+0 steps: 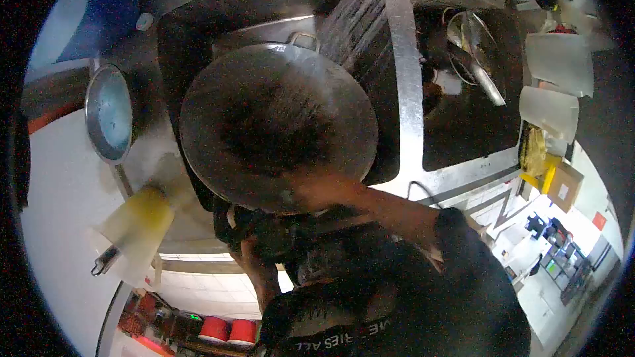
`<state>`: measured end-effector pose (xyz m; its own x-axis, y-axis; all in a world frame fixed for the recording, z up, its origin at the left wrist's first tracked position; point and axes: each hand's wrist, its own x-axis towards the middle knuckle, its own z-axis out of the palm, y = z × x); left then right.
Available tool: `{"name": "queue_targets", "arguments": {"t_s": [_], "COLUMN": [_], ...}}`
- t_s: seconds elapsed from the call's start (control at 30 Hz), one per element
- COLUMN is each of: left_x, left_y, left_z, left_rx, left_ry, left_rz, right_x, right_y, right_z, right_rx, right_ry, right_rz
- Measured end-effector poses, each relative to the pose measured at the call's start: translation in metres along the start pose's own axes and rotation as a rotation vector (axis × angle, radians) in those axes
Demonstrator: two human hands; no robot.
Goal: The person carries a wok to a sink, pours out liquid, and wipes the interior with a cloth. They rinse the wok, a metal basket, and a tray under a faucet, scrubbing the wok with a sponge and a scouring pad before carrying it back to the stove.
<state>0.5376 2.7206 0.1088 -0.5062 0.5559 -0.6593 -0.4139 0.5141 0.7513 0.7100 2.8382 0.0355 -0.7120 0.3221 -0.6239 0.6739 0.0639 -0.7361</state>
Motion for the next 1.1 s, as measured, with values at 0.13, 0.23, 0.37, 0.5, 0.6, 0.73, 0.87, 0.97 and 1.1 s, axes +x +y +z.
{"name": "queue_targets", "arguments": {"t_s": [0.13, 0.23, 0.37, 0.5, 0.6, 0.73, 0.87, 0.97, 1.1], "left_x": [-0.003, -0.004, -0.006, -0.006, -0.008, -0.004, -0.003, -0.003, -0.002], "left_y": [0.009, 0.010, -0.004, 0.012, 0.005, -0.001, -0.001, 0.006, 0.009], "left_z": [0.004, 0.007, -0.005, 0.003, 0.001, -0.006, -0.006, -0.003, -0.002], "left_rx": [-0.015, -0.048, 0.019, 0.037, 0.002, 0.076, 0.045, 0.080, 0.063], "left_ry": [-0.007, 0.040, 0.150, 0.113, 0.181, 0.183, 0.205, 0.184, 0.156], "left_rz": [-0.055, -0.111, -0.150, -0.257, -0.233, -0.242, -0.282, -0.277, -0.303], "right_x": [0.059, 0.048, 0.058, 0.113, 0.158, 0.242, 0.246, 0.221, 0.195], "right_y": [-0.048, -0.011, 0.069, -0.010, -0.061, 0.014, 0.044, 0.042, 0.020], "right_z": [0.013, 0.008, 0.036, 0.052, 0.004, 0.010, 0.002, -0.032, -0.049], "right_rx": [0.351, 0.594, 0.232, 0.277, 0.490, -0.004, 0.305, 0.456, 0.327], "right_ry": [0.326, -0.044, -0.033, 0.467, 0.579, 0.785, 0.878, 0.844, 0.572], "right_rz": [-0.220, 0.069, 0.208, -0.161, -0.250, -0.309, -0.113, 0.057, 0.323]}}
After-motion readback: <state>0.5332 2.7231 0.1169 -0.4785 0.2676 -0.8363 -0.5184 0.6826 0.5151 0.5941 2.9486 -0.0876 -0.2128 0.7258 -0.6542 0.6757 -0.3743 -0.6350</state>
